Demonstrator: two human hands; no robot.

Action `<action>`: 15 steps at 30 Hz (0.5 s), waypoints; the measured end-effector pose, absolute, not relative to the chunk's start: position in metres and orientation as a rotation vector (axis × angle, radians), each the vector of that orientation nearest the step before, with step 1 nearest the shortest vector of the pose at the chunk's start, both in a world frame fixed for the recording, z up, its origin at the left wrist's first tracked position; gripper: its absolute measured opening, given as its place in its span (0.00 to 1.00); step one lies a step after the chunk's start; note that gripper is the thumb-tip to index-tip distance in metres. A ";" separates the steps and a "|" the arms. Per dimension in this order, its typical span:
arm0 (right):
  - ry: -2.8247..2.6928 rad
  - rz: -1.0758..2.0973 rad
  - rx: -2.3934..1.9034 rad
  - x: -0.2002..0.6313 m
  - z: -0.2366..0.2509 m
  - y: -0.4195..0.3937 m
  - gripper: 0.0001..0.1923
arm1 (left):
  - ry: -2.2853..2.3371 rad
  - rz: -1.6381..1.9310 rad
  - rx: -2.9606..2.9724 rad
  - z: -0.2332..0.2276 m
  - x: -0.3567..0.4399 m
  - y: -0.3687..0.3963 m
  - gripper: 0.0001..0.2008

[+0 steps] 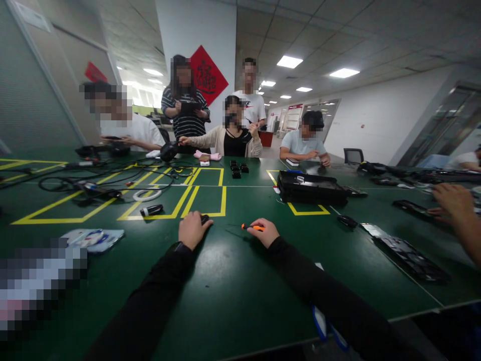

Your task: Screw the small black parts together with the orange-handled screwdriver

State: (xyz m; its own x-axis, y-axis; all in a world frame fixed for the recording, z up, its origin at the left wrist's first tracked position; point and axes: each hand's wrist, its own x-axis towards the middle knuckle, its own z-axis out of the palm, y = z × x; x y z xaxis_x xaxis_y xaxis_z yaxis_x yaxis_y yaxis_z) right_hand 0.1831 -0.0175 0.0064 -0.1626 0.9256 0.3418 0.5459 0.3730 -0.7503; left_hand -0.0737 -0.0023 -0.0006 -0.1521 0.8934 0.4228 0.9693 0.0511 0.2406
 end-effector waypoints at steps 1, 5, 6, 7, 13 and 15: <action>-1.786 0.662 -1.259 0.183 0.007 -0.017 0.13 | -2.173 -0.791 -1.981 -0.002 -0.062 -0.002 0.19; -1.646 0.898 -1.194 0.181 0.010 -0.019 0.14 | -2.233 -1.137 -2.034 -0.004 -0.018 -0.004 0.17; -1.637 0.908 -1.186 0.181 0.010 -0.020 0.13 | -2.225 -1.207 -2.033 -0.004 -0.011 -0.004 0.17; -1.640 0.892 -1.181 0.181 0.011 -0.020 0.13 | -2.207 -1.270 -2.053 -0.004 -0.005 -0.004 0.17; -1.734 0.739 -1.176 0.184 0.011 -0.020 0.10 | -2.041 -1.529 -2.139 -0.005 -0.004 0.001 0.15; -1.742 0.713 -1.188 0.185 0.010 -0.019 0.09 | -2.030 -1.576 -2.215 -0.006 -0.008 0.002 0.14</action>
State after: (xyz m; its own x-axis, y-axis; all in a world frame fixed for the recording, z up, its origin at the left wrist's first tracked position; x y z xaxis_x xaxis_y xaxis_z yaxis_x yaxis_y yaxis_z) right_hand 0.1847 -0.0191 0.0100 -0.1512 0.9263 0.3452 0.4181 0.3764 -0.8267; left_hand -0.0078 0.0024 -0.0059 -0.1299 0.8845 0.4481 0.6535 -0.2636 0.7096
